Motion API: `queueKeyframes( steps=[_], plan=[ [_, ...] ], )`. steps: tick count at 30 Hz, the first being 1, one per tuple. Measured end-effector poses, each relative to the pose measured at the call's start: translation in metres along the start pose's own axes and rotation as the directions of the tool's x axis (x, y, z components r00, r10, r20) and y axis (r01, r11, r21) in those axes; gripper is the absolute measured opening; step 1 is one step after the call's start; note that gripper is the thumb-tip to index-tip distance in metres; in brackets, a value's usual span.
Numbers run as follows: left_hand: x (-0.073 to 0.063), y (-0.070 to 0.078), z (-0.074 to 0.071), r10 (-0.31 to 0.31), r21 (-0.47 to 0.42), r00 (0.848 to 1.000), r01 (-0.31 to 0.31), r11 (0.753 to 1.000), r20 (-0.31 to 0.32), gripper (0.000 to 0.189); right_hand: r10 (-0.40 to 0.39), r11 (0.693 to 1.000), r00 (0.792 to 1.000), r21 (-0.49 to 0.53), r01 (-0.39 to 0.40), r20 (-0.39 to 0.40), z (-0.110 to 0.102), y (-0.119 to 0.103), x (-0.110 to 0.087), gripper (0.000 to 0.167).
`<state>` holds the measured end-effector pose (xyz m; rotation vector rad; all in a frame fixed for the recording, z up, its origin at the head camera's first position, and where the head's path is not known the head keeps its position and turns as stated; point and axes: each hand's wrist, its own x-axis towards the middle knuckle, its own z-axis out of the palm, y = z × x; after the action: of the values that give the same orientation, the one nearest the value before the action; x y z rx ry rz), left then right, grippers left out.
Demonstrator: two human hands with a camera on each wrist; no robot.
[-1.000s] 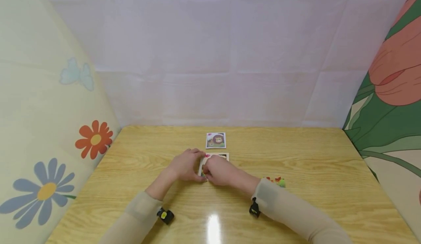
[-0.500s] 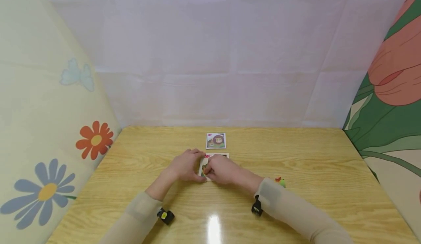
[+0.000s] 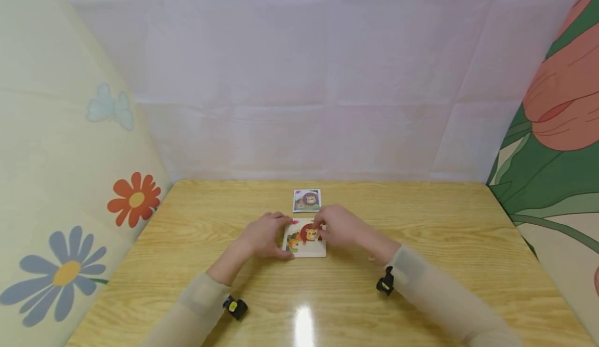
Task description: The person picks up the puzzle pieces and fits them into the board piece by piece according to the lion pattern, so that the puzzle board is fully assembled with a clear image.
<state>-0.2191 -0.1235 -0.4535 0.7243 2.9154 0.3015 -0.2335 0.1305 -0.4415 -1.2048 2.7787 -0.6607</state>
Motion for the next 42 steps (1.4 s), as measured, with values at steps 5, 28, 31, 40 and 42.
queueKeyframes(
  steps=[5, 28, 31, 40, 42],
  plan=[
    [0.0, -0.001, 0.001, -0.001, 0.001, 1.0, 0.001, 1.0, 0.007, 0.092, 0.006, 1.0, 1.0, -0.009, -0.006, -0.004, -0.012, 0.012, -0.014, 0.015],
    [-0.003, -0.008, 0.004, 0.003, 0.0, 1.0, -0.003, 1.0, -0.004, 0.099, 0.025, 0.999, 0.987, -0.031, -0.021, 0.159, -0.045, 0.045, -0.106, 0.027],
    [-0.003, -0.009, 0.004, -0.003, -0.017, 1.0, 0.003, 1.0, -0.005, 0.108, 0.032, 0.999, 0.984, -0.043, -0.025, 0.175, -0.043, 0.043, -0.112, 0.033],
    [0.0, -0.022, 0.002, 0.025, -0.106, 1.0, -0.024, 0.994, 0.004, 0.104, 0.061, 0.998, 0.982, -0.017, -0.059, 0.178, -0.034, 0.043, -0.118, 0.034],
    [0.0, -0.025, 0.001, 0.037, -0.104, 0.999, -0.035, 0.994, 0.013, 0.101, 0.055, 0.998, 0.985, -0.014, -0.053, 0.165, -0.032, 0.043, -0.119, 0.031]
  ],
)
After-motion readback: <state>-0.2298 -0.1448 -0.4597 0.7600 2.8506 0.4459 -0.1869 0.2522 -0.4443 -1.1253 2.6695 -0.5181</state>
